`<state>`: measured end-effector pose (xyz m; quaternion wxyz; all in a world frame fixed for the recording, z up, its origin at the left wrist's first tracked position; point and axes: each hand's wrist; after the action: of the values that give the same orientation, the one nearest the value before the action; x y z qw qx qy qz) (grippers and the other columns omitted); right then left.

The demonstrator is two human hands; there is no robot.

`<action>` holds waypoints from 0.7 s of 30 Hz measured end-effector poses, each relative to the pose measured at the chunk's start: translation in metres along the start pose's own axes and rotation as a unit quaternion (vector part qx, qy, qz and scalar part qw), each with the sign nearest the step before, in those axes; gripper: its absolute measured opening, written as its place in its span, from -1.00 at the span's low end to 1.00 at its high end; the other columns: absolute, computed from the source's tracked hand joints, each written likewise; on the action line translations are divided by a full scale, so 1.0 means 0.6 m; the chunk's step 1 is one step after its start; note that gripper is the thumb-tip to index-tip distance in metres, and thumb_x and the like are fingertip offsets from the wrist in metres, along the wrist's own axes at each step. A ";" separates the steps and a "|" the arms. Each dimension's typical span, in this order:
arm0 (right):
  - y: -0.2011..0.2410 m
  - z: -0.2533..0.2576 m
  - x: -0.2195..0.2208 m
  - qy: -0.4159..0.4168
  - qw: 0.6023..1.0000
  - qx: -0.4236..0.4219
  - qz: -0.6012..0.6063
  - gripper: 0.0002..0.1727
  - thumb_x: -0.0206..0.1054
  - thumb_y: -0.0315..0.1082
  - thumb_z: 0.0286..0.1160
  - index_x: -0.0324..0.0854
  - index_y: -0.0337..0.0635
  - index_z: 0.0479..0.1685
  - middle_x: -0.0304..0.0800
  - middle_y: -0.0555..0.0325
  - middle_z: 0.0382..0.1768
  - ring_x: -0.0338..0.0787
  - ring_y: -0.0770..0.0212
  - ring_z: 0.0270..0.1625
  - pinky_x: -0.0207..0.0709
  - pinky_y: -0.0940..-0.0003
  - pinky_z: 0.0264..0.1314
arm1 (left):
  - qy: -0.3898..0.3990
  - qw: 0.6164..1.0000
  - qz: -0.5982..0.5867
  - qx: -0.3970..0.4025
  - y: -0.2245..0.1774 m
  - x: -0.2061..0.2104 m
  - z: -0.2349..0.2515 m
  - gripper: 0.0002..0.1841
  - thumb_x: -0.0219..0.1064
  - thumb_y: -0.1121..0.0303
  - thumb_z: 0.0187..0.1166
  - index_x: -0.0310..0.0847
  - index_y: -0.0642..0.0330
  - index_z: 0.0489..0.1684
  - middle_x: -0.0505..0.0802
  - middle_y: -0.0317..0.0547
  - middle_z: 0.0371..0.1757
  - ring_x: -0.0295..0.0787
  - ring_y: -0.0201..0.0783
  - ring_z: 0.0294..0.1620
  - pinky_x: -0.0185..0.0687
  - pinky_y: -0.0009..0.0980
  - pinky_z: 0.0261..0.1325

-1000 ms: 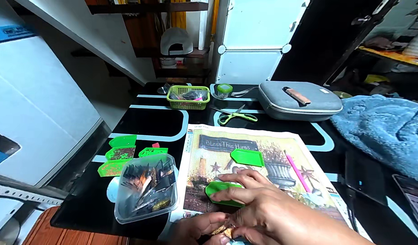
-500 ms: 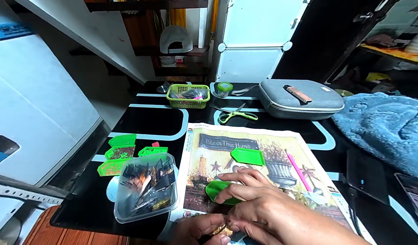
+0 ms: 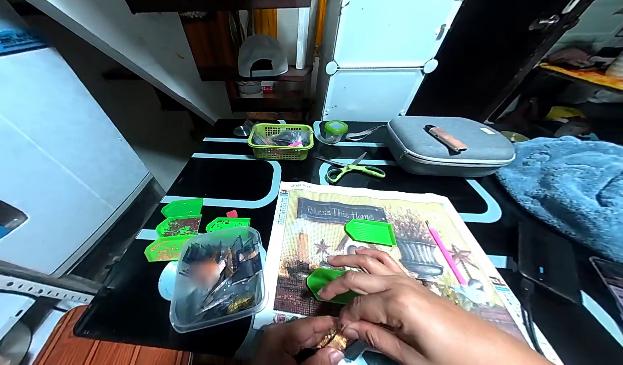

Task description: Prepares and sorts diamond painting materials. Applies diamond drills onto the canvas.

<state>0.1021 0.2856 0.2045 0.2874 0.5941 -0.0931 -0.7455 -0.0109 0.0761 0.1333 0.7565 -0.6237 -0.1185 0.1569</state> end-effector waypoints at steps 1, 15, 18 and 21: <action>-0.001 -0.001 0.001 -0.002 1.000 0.004 0.006 -0.66 0.20 -0.10 0.71 0.81 0.03 -0.36 0.83 0.32 0.26 0.42 0.05 0.71 0.07 -0.17 0.74 | 0.000 1.000 -0.003 0.001 0.000 0.000 0.001 -0.67 0.38 0.60 0.52 0.67 0.58 0.22 0.96 -0.02 0.01 0.90 -0.45 0.04 0.78 -0.43 0.25; -0.063 -0.017 0.013 -0.039 0.984 0.171 0.001 -0.61 0.20 0.03 0.69 0.85 0.03 -0.30 0.84 0.36 0.21 0.47 0.21 0.66 0.14 -0.06 0.72 | 0.020 0.999 -0.003 0.033 0.003 -0.006 -0.001 -0.75 0.38 0.62 0.53 0.72 0.51 0.12 0.94 -0.04 0.00 0.88 -0.48 0.02 0.78 -0.46 0.22; -0.076 -0.019 0.024 0.006 0.980 0.193 -0.041 -0.63 0.22 -0.04 0.68 0.88 -0.01 -0.27 0.82 0.29 0.25 0.45 0.12 0.68 0.07 -0.17 0.75 | 0.030 0.999 0.010 0.030 0.002 -0.010 -0.002 -0.77 0.38 0.59 0.54 0.75 0.45 0.10 0.94 -0.10 -0.04 0.85 -0.53 -0.02 0.76 -0.48 0.17; -0.076 -0.020 0.020 0.017 0.978 0.202 -0.039 -0.62 0.20 -0.04 0.71 0.90 0.01 -0.23 0.82 0.31 0.24 0.43 0.13 0.68 0.01 -0.19 0.76 | 0.038 0.999 -0.005 0.031 0.004 -0.010 -0.003 -0.77 0.37 0.60 0.55 0.73 0.46 0.10 0.94 -0.11 -0.01 0.86 -0.53 0.02 0.76 -0.49 0.20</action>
<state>0.0973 0.3188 0.1696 0.1337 0.6556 -0.2138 -0.7117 -0.0161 0.0726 0.1309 0.7804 -0.6047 -0.0877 0.1326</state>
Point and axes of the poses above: each hand's wrist, its own z-axis towards the middle knuckle, its own x-axis out of the palm, y = z × x
